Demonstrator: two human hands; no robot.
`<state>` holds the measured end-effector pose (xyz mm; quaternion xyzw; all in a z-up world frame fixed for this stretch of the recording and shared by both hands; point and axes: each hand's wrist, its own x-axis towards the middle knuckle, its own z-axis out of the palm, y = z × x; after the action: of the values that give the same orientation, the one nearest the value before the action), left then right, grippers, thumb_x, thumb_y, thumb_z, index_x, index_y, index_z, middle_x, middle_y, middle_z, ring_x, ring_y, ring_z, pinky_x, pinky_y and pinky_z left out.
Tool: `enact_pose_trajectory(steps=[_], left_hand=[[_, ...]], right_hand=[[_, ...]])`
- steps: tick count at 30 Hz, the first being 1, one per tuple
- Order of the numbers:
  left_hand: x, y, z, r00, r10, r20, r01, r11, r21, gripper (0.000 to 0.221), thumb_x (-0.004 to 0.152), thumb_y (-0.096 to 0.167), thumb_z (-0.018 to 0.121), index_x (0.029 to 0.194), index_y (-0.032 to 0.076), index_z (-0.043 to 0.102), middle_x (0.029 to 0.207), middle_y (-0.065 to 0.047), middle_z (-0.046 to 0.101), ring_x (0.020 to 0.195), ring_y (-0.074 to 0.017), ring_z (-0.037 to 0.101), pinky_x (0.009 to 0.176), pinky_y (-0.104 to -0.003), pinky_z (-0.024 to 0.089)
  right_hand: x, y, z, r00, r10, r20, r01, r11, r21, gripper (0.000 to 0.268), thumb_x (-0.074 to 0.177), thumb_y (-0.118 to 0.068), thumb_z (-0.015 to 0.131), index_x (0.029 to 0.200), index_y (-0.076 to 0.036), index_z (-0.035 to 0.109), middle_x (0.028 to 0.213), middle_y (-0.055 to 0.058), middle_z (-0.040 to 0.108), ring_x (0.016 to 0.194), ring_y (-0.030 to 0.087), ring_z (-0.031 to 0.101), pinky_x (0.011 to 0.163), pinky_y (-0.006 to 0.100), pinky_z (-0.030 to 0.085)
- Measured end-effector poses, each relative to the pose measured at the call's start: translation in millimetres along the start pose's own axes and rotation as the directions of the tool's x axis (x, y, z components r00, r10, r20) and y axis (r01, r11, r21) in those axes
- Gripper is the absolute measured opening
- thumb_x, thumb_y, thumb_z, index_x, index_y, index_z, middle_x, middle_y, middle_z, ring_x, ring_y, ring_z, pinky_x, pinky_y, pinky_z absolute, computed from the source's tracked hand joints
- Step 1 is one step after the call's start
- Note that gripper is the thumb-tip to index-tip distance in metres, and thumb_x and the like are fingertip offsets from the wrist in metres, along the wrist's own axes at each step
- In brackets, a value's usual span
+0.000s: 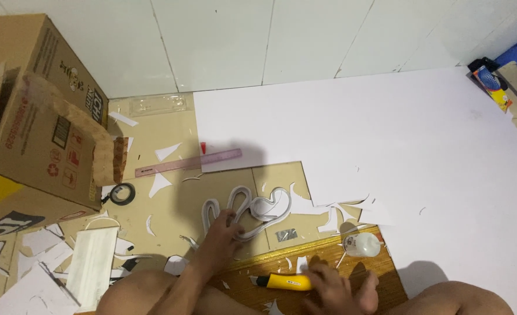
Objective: Trimming the edges of a foam cut-out shape using a utility knife to achieve a clean final shape.
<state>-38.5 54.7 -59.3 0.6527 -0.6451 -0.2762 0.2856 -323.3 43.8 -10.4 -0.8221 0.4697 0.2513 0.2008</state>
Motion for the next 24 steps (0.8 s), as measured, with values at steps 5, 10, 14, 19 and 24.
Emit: enact_pose_trajectory(steps=[5, 10, 14, 19, 24], left_hand=[[-2, -3, 0, 0.963, 0.249, -0.105, -0.232, 0.961, 0.147, 0.026, 0.059, 0.002, 0.072, 0.081, 0.007, 0.061, 0.121, -0.012, 0.046, 0.096, -0.0299, 0.054, 0.075, -0.039, 0.047], [-6, -2, -2, 0.991, 0.137, 0.004, -0.134, 0.960, 0.245, 0.029, 0.067, 0.022, 0.078, 0.088, 0.011, 0.061, 0.125, -0.008, 0.043, 0.099, -0.0268, 0.053, 0.078, -0.040, 0.047], [-11, 3, -6, 0.993, 0.114, -0.028, -0.106, 0.976, 0.192, 0.021, 0.067, 0.007, 0.070, 0.086, 0.011, 0.062, 0.121, -0.008, 0.046, 0.093, -0.0260, 0.057, 0.070, -0.036, 0.050], [-16, 12, -12, 0.998, 0.034, -0.055, -0.023, 0.981, 0.192, 0.024, 0.064, 0.012, 0.070, 0.085, 0.017, 0.060, 0.122, -0.001, 0.048, 0.101, -0.0217, 0.056, 0.073, -0.033, 0.051], [-11, 21, -19, 0.983, -0.162, 0.092, 0.143, 0.973, 0.184, 0.029, 0.067, 0.023, 0.077, 0.092, 0.018, 0.063, 0.124, 0.005, 0.045, 0.091, -0.0130, 0.060, 0.077, -0.030, 0.050]], right_hand=[[17, 5, 21, 0.987, -0.112, -0.115, 0.129, 0.979, 0.157, 0.057, 0.079, -0.028, 0.068, 0.129, -0.026, 0.041, 0.120, 0.001, 0.037, 0.112, 0.021, 0.039, 0.096, 0.046, 0.032], [19, 6, 24, 0.974, -0.104, -0.201, 0.151, 0.959, 0.240, 0.040, 0.079, -0.022, 0.063, 0.117, -0.025, 0.052, 0.115, 0.000, 0.041, 0.108, 0.019, 0.041, 0.093, 0.041, 0.032], [20, 8, 26, 0.966, -0.116, -0.231, 0.175, 0.952, 0.253, 0.039, 0.079, -0.020, 0.064, 0.116, -0.023, 0.053, 0.110, 0.002, 0.043, 0.102, 0.020, 0.044, 0.089, 0.040, 0.035], [23, 11, 32, 0.949, -0.123, -0.289, 0.212, 0.929, 0.302, 0.041, 0.075, -0.019, 0.068, 0.114, -0.022, 0.056, 0.111, 0.002, 0.044, 0.104, 0.021, 0.044, 0.089, 0.039, 0.035], [20, 6, 22, 0.975, -0.078, -0.207, 0.141, 0.940, 0.312, 0.040, 0.076, -0.018, 0.068, 0.113, -0.024, 0.055, 0.116, 0.000, 0.043, 0.106, 0.019, 0.044, 0.090, 0.039, 0.036]])
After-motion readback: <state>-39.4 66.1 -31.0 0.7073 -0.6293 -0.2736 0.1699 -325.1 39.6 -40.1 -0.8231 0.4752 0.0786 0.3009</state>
